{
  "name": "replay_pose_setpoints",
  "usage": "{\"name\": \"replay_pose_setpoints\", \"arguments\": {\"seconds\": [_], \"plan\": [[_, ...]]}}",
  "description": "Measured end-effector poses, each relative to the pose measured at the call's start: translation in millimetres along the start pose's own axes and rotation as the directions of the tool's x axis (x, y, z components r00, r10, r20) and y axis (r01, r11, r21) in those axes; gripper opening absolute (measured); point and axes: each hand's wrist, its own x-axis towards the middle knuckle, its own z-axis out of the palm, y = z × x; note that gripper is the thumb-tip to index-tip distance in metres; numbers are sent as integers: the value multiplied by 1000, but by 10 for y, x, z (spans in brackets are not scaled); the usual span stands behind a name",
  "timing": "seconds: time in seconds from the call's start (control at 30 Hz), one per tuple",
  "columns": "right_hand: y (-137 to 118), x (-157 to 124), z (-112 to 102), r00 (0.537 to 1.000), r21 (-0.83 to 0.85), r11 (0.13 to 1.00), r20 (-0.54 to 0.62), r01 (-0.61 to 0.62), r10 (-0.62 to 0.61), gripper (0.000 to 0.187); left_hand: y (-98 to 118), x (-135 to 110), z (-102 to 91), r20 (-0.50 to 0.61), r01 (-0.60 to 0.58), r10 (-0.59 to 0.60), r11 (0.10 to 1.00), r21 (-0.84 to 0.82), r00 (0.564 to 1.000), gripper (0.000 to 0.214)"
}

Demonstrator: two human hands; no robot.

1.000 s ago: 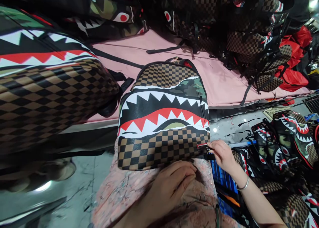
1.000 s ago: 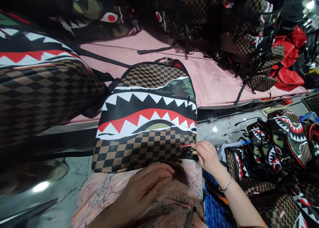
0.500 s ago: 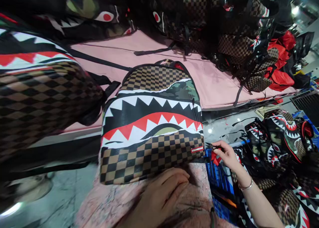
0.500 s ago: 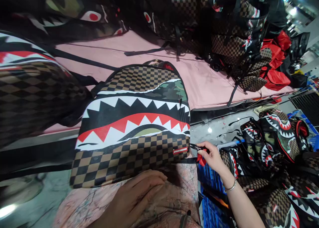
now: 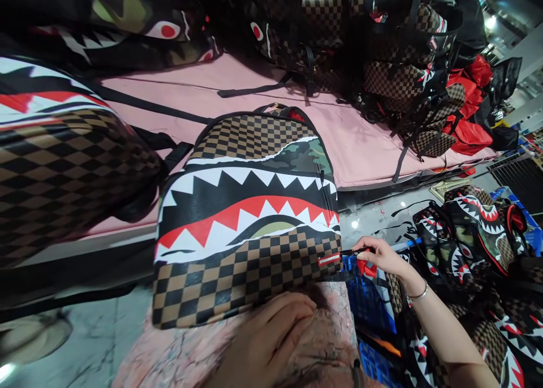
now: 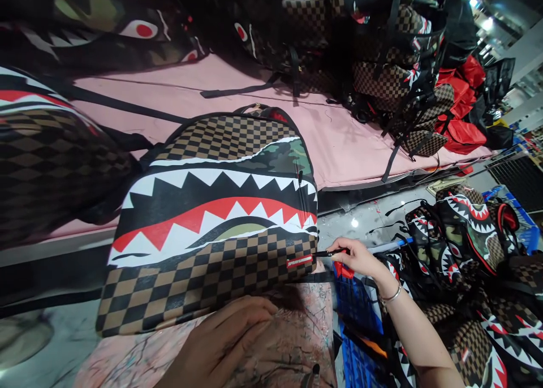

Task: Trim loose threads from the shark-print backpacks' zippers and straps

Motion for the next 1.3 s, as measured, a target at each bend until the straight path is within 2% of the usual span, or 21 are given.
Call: {"name": "replay_pose_setpoints", "arguments": {"seconds": [0.3, 0.57, 0.67, 0.83, 1.0, 1.3], "plan": [[26, 79, -14, 999, 49, 999, 42, -11, 9, 17, 4, 4, -8, 2, 29, -29, 1000, 7, 1000, 14], [-60, 83, -19, 998, -97, 993, 11, 63, -62, 14, -11, 21, 1, 20, 43, -42, 999, -15, 999, 13], [-37, 67, -30, 998, -90, 994, -8, 58, -59, 13, -21, 8, -9, 19, 45, -45, 999, -14, 999, 14], [-34, 53, -54, 999, -75, 996, 25, 41, -39, 15, -39, 10, 2, 14, 40, -40, 999, 11, 999, 16], [-130, 82, -38, 997, -118, 992, 64, 43, -36, 14, -30, 19, 4, -6, 36, -36, 999, -1, 999, 17], [-448, 146, 49, 991, -293, 950, 111, 104, -74, 9, -25, 5, 3, -38, 29, -30, 999, -26, 999, 17]]}}
